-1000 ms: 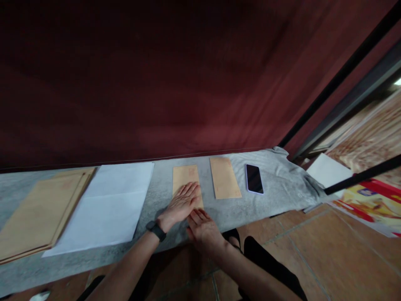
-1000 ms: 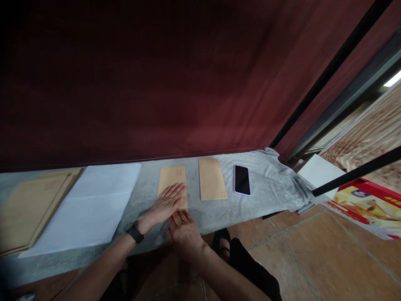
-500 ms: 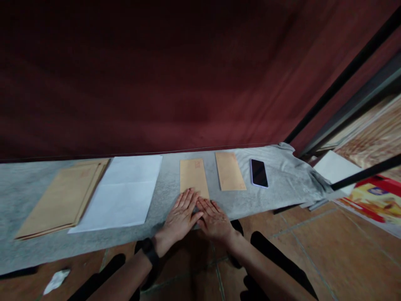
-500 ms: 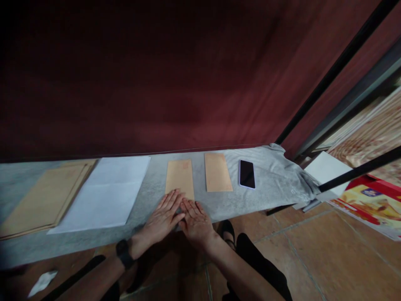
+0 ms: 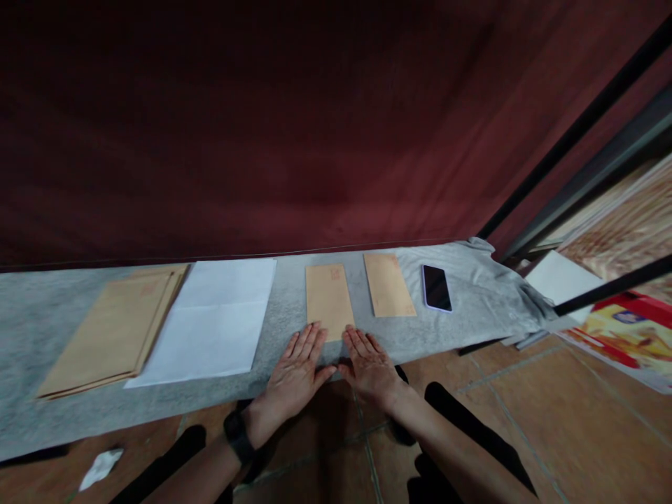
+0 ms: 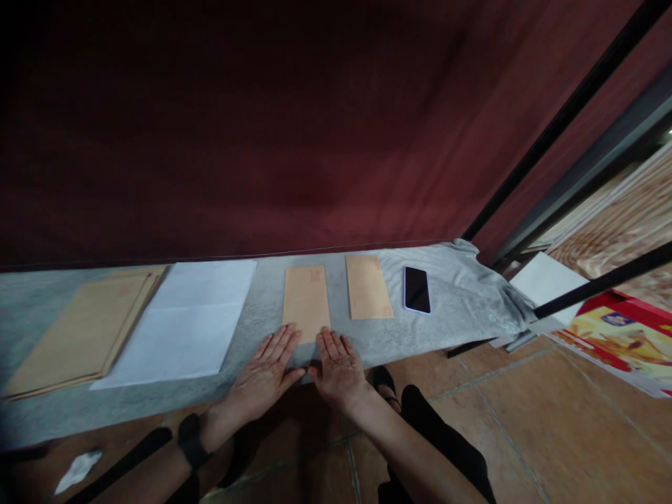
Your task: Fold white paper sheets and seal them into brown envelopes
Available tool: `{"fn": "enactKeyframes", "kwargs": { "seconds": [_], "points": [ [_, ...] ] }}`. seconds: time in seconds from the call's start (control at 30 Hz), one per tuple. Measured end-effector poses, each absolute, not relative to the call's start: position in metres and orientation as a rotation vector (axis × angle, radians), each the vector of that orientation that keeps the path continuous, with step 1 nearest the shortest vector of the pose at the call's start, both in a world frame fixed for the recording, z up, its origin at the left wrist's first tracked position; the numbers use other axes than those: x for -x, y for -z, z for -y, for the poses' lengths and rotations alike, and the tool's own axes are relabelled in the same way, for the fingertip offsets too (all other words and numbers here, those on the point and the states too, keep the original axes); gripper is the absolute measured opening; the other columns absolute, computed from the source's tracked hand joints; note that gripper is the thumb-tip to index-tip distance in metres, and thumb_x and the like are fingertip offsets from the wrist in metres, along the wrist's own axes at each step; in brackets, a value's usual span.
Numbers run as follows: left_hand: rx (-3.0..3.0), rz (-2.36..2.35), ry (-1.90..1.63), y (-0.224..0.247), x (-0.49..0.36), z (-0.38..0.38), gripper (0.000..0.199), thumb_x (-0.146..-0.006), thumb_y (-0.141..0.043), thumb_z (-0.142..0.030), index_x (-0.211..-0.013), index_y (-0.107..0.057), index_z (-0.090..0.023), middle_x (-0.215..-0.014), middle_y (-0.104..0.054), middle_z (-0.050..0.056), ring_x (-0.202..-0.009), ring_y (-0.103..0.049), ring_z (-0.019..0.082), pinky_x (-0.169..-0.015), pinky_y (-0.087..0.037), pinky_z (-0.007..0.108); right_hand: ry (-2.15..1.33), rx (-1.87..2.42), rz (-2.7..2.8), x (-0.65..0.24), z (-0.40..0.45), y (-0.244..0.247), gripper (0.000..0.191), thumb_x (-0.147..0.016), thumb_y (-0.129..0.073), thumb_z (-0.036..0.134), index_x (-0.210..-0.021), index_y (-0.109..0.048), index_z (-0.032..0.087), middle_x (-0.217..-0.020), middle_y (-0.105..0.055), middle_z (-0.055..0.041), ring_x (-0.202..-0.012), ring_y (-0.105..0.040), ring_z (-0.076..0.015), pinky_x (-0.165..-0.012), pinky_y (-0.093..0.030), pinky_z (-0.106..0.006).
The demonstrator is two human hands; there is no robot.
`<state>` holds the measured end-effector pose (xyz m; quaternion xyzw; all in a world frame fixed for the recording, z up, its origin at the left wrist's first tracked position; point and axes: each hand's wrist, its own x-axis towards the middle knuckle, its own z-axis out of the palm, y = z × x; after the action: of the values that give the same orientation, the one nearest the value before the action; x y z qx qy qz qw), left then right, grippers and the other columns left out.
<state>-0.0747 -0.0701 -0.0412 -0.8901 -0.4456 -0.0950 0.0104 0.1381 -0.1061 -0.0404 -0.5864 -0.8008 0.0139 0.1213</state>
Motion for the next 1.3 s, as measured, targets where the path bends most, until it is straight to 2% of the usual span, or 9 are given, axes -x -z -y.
{"fn": "enactKeyframes", "kwargs": {
  "seconds": [0.23, 0.3, 0.4, 0.47, 0.6, 0.73, 0.93, 1.17, 1.3],
  "points": [
    [2.712, 1.405, 0.3, 0.041, 0.075, 0.075, 0.077, -0.097, -0.043, -0.057, -0.154, -0.032, -0.005, -0.159, -0.035, 0.021, -0.15, -0.03, 0.029, -0.121, -0.029, 0.047, -0.036, 1.899, 2.28, -0.131, 0.108, 0.031, 0.069, -0.099, -0.048, 0.049, -0.147, -0.046, 0.001, -0.154, -0.042, -0.0225, -0.145, -0.039, -0.0326, -0.121, -0.029, -0.048],
    [2.688, 1.415, 0.297, 0.04, 0.069, 0.078, 0.074, -0.095, -0.047, -0.054, -0.152, -0.036, -0.007, -0.159, -0.035, 0.022, -0.149, -0.031, 0.032, -0.12, -0.029, 0.049, -0.019, 1.835, 2.285, -0.128, 0.106, 0.028, 0.065, -0.1, -0.045, 0.048, -0.148, -0.045, 0.003, -0.156, -0.04, -0.0201, -0.145, -0.038, -0.0309, -0.12, -0.03, -0.047],
    [2.674, 1.411, 0.275, 0.037, 0.064, 0.08, 0.067, -0.092, -0.055, -0.041, -0.152, -0.039, -0.017, -0.161, -0.031, 0.02, -0.149, -0.03, 0.034, -0.12, -0.028, 0.051, -0.012, 1.621, 2.363, -0.123, 0.104, 0.031, 0.058, -0.103, -0.041, 0.044, -0.15, -0.043, 0.011, -0.158, -0.039, -0.0117, -0.146, -0.038, -0.0243, -0.121, -0.031, -0.042],
    [2.677, 1.41, 0.248, 0.036, 0.064, 0.08, 0.066, -0.09, -0.057, -0.034, -0.153, -0.039, -0.019, -0.162, -0.031, 0.018, -0.149, -0.03, 0.034, -0.119, -0.028, 0.051, 0.002, 1.543, 2.387, -0.121, 0.104, 0.037, 0.057, -0.103, -0.041, 0.043, -0.15, -0.044, 0.012, -0.157, -0.041, -0.0104, -0.145, -0.039, -0.0222, -0.12, -0.031, -0.04],
    [2.71, 1.424, 0.219, 0.031, 0.067, 0.078, 0.06, -0.094, -0.051, -0.032, -0.152, -0.04, -0.019, -0.16, -0.037, 0.017, -0.148, -0.034, 0.031, -0.119, -0.03, 0.049, 0.058, 1.534, 2.361, -0.124, 0.103, 0.047, 0.059, -0.101, -0.046, 0.043, -0.151, -0.043, 0.011, -0.157, -0.042, -0.0125, -0.145, -0.039, -0.0235, -0.12, -0.031, -0.041],
    [2.743, 1.447, 0.239, 0.026, 0.07, 0.075, 0.055, -0.098, -0.044, -0.038, -0.149, -0.043, -0.017, -0.158, -0.04, 0.016, -0.147, -0.037, 0.029, -0.119, -0.031, 0.047, 0.113, 1.574, 2.324, -0.13, 0.103, 0.05, 0.061, -0.1, -0.048, 0.043, -0.15, -0.042, 0.008, -0.156, -0.043, -0.0151, -0.145, -0.039, -0.0251, -0.12, -0.029, -0.043],
    [2.703, 1.49, 0.242, 0.027, 0.063, 0.077, 0.054, -0.098, -0.045, -0.037, -0.147, -0.047, -0.015, -0.157, -0.04, 0.019, -0.147, -0.037, 0.03, -0.118, -0.032, 0.047, 0.174, 1.591, 2.316, -0.131, 0.104, 0.05, 0.064, -0.1, -0.046, 0.044, -0.152, -0.039, 0.006, -0.155, -0.044, -0.0173, -0.145, -0.039, -0.0267, -0.121, -0.027, -0.044],
    [2.449, 1.805, 0.228, 0.033, 0.052, 0.065, 0.059, -0.1, -0.041, -0.038, -0.146, -0.045, -0.001, -0.153, -0.042, 0.027, -0.143, -0.041, 0.035, -0.115, -0.036, 0.049, 0.246, 1.673, 2.204, -0.122, 0.108, 0.055, 0.071, -0.101, -0.042, 0.052, -0.151, -0.038, 0.001, -0.152, -0.045, -0.0237, -0.142, -0.042, -0.0322, -0.118, -0.031, -0.048],
    [2.402, 1.866, 0.271, 0.033, 0.05, 0.053, 0.06, -0.1, -0.038, -0.036, -0.148, -0.041, 0.001, -0.155, -0.04, 0.026, -0.146, -0.036, 0.034, -0.119, -0.03, 0.048, 0.283, 1.662, 2.155, -0.121, 0.107, 0.056, 0.071, -0.101, -0.043, 0.05, -0.152, -0.036, 0.001, -0.151, -0.045, -0.0257, -0.142, -0.042, -0.0337, -0.117, -0.033, -0.051]
  ]
}}
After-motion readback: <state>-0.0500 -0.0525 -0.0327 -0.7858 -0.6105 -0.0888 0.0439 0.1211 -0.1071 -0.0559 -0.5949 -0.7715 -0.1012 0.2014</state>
